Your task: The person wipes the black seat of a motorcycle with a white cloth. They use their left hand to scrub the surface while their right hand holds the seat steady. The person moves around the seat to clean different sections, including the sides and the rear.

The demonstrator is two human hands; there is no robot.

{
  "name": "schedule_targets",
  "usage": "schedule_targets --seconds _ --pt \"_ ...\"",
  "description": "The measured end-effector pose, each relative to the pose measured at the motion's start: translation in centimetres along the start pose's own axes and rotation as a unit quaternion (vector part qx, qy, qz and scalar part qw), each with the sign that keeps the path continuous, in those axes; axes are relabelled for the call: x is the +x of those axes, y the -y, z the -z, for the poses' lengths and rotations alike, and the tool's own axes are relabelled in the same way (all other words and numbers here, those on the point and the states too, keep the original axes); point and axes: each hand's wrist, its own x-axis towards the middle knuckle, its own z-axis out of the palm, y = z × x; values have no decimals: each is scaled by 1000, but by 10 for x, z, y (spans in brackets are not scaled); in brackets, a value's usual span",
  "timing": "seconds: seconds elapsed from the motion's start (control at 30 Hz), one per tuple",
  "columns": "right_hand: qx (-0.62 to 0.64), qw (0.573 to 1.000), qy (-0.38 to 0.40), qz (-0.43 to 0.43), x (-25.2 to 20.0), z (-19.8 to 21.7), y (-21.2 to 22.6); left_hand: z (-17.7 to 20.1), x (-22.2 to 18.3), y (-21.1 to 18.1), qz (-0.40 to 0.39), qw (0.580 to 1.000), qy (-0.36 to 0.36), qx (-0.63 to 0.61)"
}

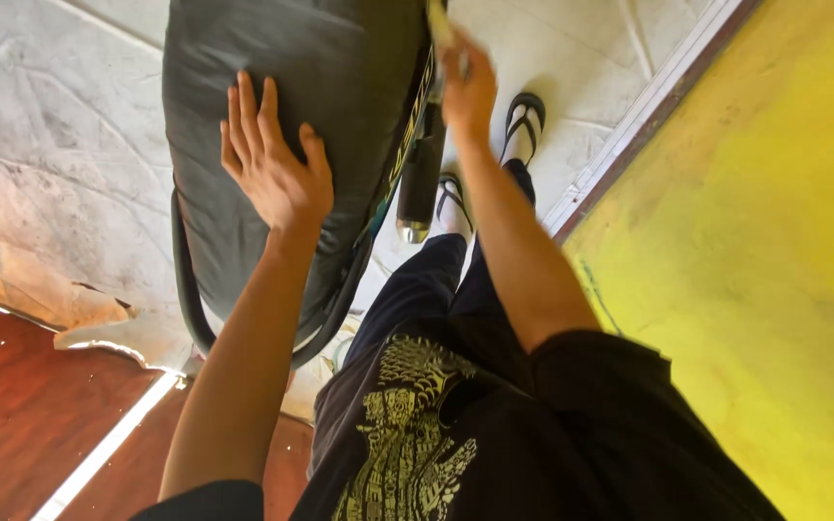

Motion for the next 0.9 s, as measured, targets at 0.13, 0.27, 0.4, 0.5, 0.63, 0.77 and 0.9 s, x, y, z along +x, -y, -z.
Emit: schedule_targets --seconds 0.13,0.27,0.4,0.5,0.63,0.77,0.9 --pt "-27 970 -68 230 3 -15 2 -7 3 7 -3 1000 -14 -1" --pt "32 965 -84 247 -150 -16 15 -6 4 9 1 1000 -19 14" --pt "142 969 17 200 -235 -18 -30 -12 7 15 5 999 -4 33" --pt "156 971 43 175 -206 -18 -39 -15 9 16 4 999 -13 30" --pt "40 982 -45 180 -93 -27 -38 -16 9 21 0 999 -37 34" --pt "-42 972 -45 228 -37 -21 -31 -22 12 27 -3 998 -48 45" --pt "-117 957 -30 264 -133 -20 -5 -16 14 24 6 998 -27 48"
